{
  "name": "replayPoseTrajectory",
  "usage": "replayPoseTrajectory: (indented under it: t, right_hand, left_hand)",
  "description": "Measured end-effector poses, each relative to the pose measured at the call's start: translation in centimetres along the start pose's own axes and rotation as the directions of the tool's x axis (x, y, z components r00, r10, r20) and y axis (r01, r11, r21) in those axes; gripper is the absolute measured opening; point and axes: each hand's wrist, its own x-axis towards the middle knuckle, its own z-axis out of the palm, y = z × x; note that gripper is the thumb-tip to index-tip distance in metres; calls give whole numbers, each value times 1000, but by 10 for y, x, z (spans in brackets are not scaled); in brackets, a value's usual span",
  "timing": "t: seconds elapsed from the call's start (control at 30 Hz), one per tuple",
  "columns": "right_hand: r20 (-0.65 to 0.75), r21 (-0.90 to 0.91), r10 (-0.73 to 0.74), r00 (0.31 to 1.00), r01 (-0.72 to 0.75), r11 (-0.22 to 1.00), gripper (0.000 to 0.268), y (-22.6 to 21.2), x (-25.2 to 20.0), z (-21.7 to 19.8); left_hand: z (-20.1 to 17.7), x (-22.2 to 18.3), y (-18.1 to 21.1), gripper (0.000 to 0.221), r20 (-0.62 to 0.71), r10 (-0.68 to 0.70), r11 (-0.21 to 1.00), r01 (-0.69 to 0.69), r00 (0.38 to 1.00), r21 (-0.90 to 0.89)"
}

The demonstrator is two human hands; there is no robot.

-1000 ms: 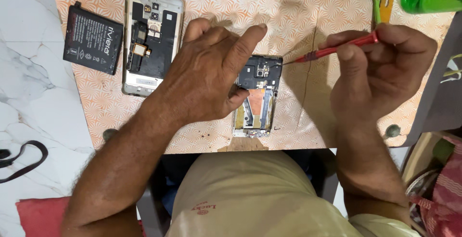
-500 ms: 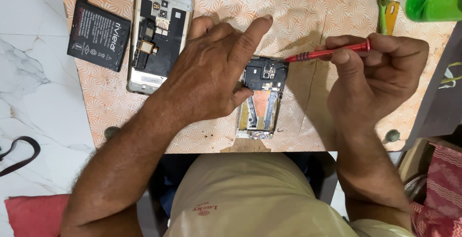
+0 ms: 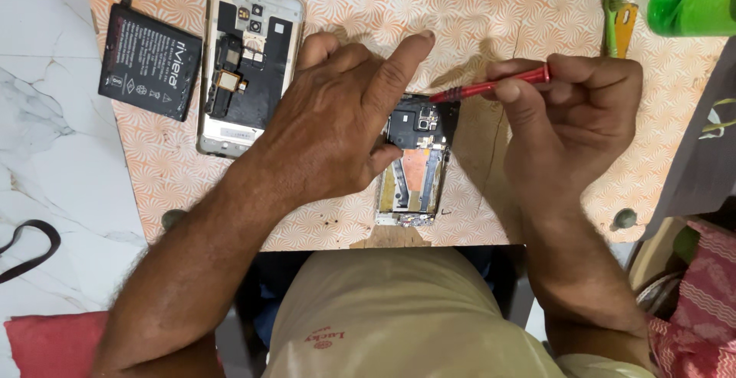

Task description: The person uses a red screwdriver and a yellow plastic pry tool to work on the internal components of a disassembled mobile phone. They repeatedly pry and adjust small parts on the motherboard area while the phone remains open on the table.

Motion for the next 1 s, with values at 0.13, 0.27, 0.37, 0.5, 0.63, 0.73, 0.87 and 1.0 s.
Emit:
replayPoseTrajectory:
  t: [0.13, 0.27, 0.37, 0.5, 0.63, 0.73, 0.87, 1.0]
  right_hand:
    - [14, -4, 5, 1000, -5, 1000, 32, 1, 1, -4]
    - [-20, -38, 27, 999, -28, 999, 34, 1, 7, -14]
    - [-40, -54, 23, 999, -25, 998, 35, 0, 10, -23]
    - [-48, -56, 12, 999, -15, 998, 35, 0, 12, -29]
    - [-55, -34, 45, 998, -47, 998, 34, -4, 10, -28]
    - [-59, -19, 77, 995, -79, 997, 35, -6, 6, -25]
    - [-46, -35, 69, 997, -70, 997, 35, -6, 7, -24]
    - [-70, -51, 31, 997, -34, 998, 34, -6, 7, -28]
  left_hand:
    - [2, 1, 0, 117, -11, 4, 1000, -5, 1000, -5]
    - [1, 2, -1, 116, 8, -12, 1000, 12, 1000, -7]
    - [1, 3, 0, 115, 21, -25, 1000, 25, 999, -10]
    - [-1, 5, 0, 113, 42, -39, 999, 39, 998, -4]
    - [-2, 5, 0, 115, 49, -36, 999, 36, 998, -15]
    - [-2, 6, 0, 116, 49, -31, 999, 32, 998, -11]
    - [-1, 6, 0, 117, 61, -43, 999, 44, 997, -3]
    - [-1, 5, 0, 117, 64, -44, 999, 44, 997, -1]
